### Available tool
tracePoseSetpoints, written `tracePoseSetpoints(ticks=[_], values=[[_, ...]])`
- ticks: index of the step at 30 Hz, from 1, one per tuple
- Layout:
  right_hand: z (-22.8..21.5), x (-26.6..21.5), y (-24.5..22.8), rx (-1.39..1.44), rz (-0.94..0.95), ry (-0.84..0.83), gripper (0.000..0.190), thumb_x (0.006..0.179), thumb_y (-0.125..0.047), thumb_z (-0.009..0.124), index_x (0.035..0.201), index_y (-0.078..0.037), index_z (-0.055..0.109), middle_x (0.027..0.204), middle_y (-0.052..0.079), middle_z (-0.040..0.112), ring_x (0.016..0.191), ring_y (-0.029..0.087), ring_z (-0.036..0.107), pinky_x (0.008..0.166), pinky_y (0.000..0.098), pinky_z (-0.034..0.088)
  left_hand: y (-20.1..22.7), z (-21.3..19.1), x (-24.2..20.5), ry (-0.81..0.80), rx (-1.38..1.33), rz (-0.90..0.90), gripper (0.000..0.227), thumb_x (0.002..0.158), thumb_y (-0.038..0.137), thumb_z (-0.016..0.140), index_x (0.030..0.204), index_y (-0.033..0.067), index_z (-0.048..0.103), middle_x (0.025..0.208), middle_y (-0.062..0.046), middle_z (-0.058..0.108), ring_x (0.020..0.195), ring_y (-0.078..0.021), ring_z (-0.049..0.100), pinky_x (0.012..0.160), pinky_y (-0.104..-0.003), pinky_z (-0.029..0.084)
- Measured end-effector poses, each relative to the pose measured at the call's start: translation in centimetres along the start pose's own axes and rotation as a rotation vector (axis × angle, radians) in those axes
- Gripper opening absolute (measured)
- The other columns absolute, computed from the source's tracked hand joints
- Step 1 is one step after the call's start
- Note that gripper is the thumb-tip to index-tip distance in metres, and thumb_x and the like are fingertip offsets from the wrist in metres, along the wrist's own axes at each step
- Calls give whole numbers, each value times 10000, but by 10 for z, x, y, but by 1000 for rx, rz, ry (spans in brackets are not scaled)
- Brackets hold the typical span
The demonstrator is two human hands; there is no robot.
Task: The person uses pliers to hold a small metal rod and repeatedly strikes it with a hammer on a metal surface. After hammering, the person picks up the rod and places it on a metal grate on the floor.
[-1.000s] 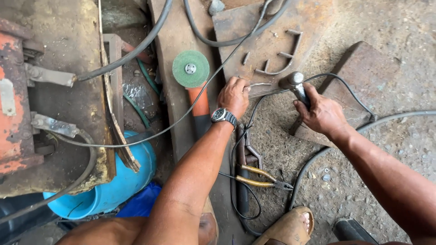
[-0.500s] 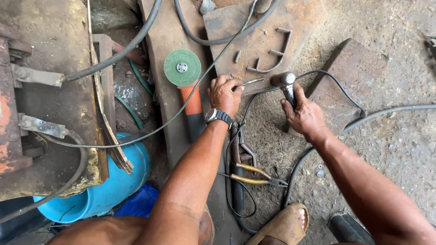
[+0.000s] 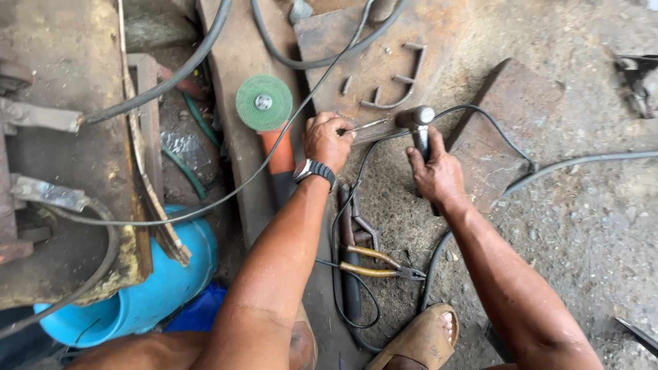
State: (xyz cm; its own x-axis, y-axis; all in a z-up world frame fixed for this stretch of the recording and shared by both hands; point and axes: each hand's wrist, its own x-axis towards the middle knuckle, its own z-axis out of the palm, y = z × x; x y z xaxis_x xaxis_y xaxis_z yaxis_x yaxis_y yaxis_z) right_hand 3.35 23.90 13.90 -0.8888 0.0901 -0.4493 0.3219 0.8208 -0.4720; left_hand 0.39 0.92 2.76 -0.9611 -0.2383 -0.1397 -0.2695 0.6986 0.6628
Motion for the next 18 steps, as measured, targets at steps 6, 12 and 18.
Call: tracePoseSetpoints(ticks=[6, 12, 18], values=[[7, 10, 5, 70, 2, 15, 508, 1005, -490, 597, 1476, -402, 429, 1161, 298, 723, 1157, 530, 656, 1024, 619, 515, -13, 10, 10, -12, 37, 51, 140, 801, 384, 788, 941, 389, 780, 1122, 136, 638, 1189, -195, 586, 1024, -437, 485], [3, 5, 0, 79, 15, 16, 521, 978, -514, 599, 1461, -413, 433, 1156, 226, 754, 1147, 467, 690, 1024, 589, 530, -24, 11, -4, 162, 21, 272, 159, 835, 343, 801, 987, 301, 817, 1112, 50, 683, 1138, -226, 626, 1046, -393, 494], [6, 8, 4, 48, -4, 12, 549, 973, -534, 592, 1471, -374, 426, 1144, 217, 759, 1121, 467, 702, 999, 612, 533, -29, 20, -6, 213, 26, 268, 124, 891, 371, 765, 1001, 325, 798, 1113, 89, 662, 1155, -198, 606, 1040, -390, 488]])
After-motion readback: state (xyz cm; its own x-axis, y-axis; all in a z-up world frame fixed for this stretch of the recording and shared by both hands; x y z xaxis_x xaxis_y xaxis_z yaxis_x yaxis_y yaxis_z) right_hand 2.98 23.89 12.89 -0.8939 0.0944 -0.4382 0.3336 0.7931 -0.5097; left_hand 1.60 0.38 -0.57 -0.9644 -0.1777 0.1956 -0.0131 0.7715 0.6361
